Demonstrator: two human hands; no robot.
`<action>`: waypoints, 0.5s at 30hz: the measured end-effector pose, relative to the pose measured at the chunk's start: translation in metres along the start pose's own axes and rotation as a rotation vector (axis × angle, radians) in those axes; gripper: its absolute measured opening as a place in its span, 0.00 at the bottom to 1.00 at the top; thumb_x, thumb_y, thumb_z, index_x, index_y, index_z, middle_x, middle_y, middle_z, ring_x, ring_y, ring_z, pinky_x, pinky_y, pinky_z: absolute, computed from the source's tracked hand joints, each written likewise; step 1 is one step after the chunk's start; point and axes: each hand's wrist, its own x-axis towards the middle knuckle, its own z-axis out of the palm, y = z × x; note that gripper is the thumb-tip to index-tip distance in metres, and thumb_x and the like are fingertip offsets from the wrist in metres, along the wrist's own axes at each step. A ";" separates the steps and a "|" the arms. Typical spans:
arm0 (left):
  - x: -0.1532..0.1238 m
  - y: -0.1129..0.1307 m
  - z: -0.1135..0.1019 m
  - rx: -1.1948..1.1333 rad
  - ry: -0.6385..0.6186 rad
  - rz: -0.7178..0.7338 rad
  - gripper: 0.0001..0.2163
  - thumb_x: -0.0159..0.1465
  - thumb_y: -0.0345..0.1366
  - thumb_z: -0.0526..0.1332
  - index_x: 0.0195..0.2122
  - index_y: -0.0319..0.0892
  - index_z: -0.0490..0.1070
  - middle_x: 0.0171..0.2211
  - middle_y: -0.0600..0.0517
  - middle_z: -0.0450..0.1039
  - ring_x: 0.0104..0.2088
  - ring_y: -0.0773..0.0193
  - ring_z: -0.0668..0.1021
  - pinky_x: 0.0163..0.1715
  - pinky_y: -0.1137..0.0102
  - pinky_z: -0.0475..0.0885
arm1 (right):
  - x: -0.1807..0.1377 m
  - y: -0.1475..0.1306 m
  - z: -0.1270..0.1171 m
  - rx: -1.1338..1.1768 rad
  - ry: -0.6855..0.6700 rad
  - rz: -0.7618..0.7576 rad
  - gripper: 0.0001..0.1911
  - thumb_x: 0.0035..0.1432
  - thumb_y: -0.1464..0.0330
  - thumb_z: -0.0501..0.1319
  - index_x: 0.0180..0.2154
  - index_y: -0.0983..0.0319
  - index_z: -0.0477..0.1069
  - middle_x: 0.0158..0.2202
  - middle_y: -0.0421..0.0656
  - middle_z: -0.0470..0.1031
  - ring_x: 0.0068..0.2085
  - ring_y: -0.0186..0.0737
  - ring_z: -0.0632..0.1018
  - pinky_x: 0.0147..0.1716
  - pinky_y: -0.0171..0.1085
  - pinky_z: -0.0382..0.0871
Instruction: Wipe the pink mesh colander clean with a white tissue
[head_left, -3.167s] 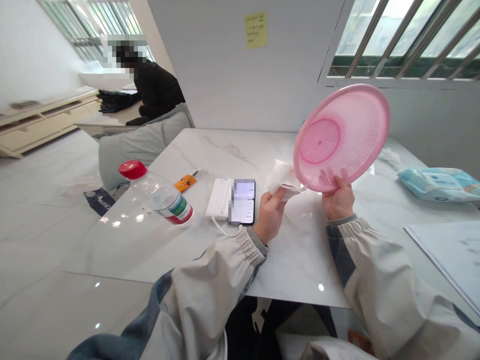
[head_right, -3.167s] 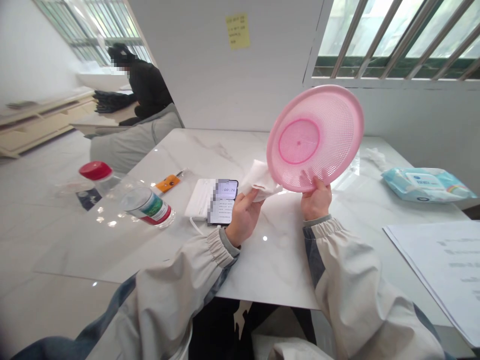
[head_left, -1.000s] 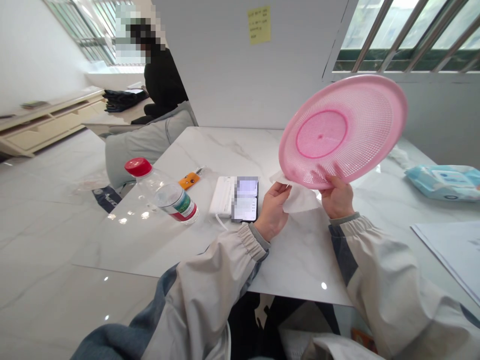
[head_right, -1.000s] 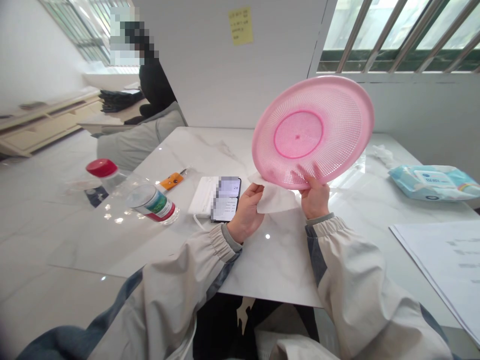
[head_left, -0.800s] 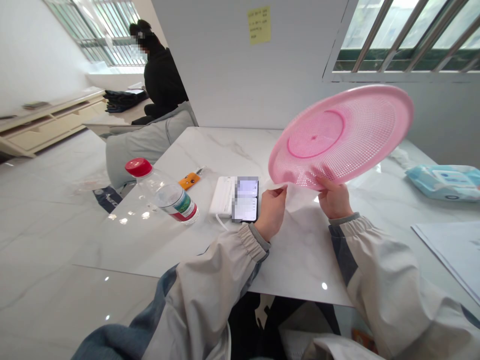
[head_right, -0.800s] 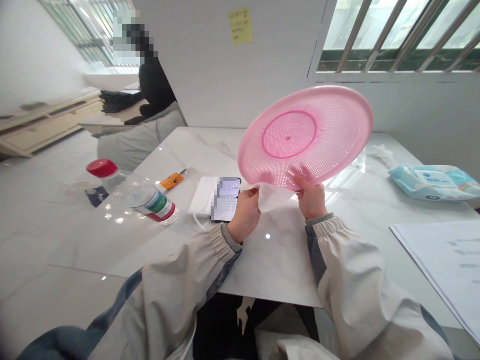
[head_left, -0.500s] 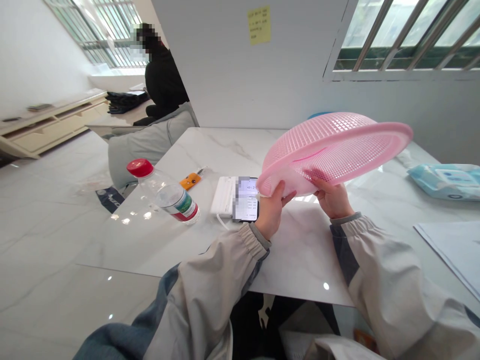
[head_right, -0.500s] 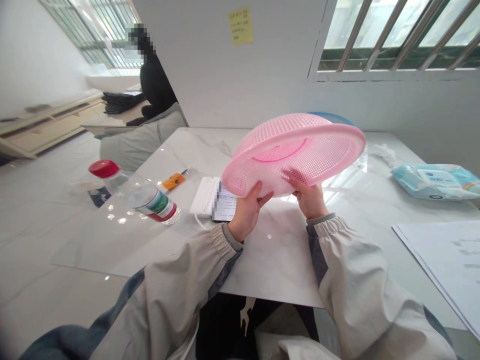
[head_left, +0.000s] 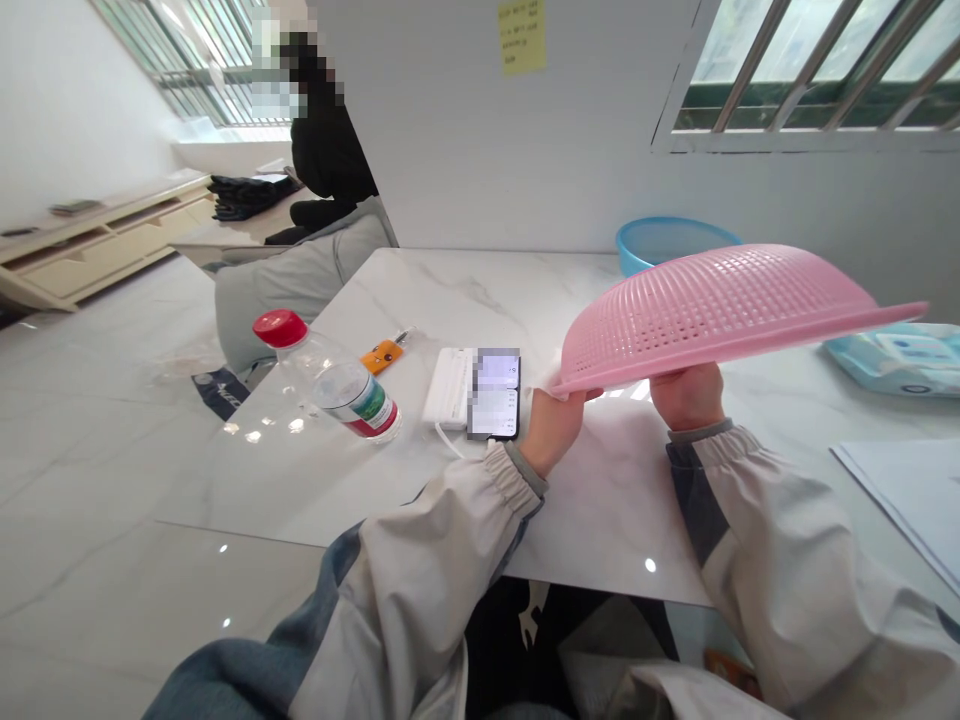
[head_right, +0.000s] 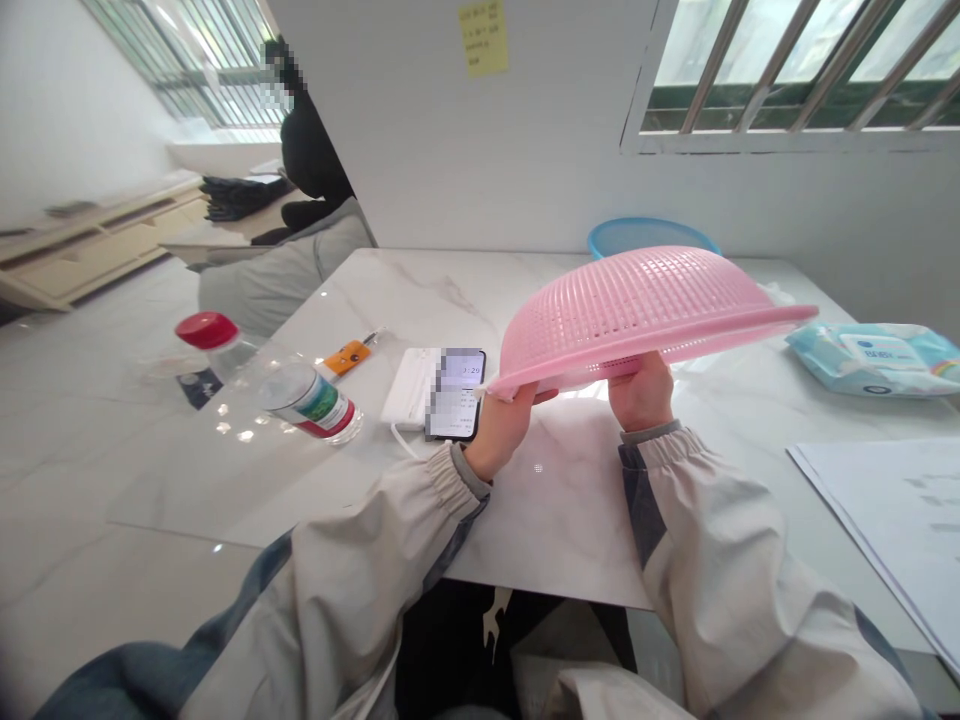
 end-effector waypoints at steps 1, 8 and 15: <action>-0.001 -0.001 0.000 0.009 -0.003 -0.003 0.12 0.64 0.40 0.72 0.49 0.45 0.84 0.47 0.47 0.85 0.52 0.48 0.85 0.53 0.56 0.83 | -0.001 -0.001 0.001 0.009 -0.010 0.006 0.13 0.58 0.62 0.71 0.44 0.56 0.79 0.51 0.39 0.81 0.61 0.40 0.80 0.62 0.42 0.79; -0.003 0.007 0.005 -0.013 -0.038 -0.029 0.11 0.67 0.40 0.70 0.49 0.44 0.83 0.52 0.46 0.83 0.55 0.49 0.83 0.50 0.57 0.83 | -0.004 -0.004 0.007 0.052 -0.069 0.035 0.11 0.64 0.64 0.68 0.48 0.55 0.79 0.51 0.39 0.82 0.61 0.37 0.80 0.64 0.42 0.77; 0.000 0.001 -0.004 0.222 -0.162 -0.228 0.17 0.68 0.47 0.68 0.51 0.42 0.80 0.34 0.45 0.85 0.28 0.57 0.83 0.28 0.65 0.76 | 0.001 -0.005 -0.002 -0.007 -0.113 0.052 0.12 0.62 0.55 0.69 0.45 0.53 0.79 0.51 0.39 0.82 0.64 0.43 0.78 0.61 0.49 0.81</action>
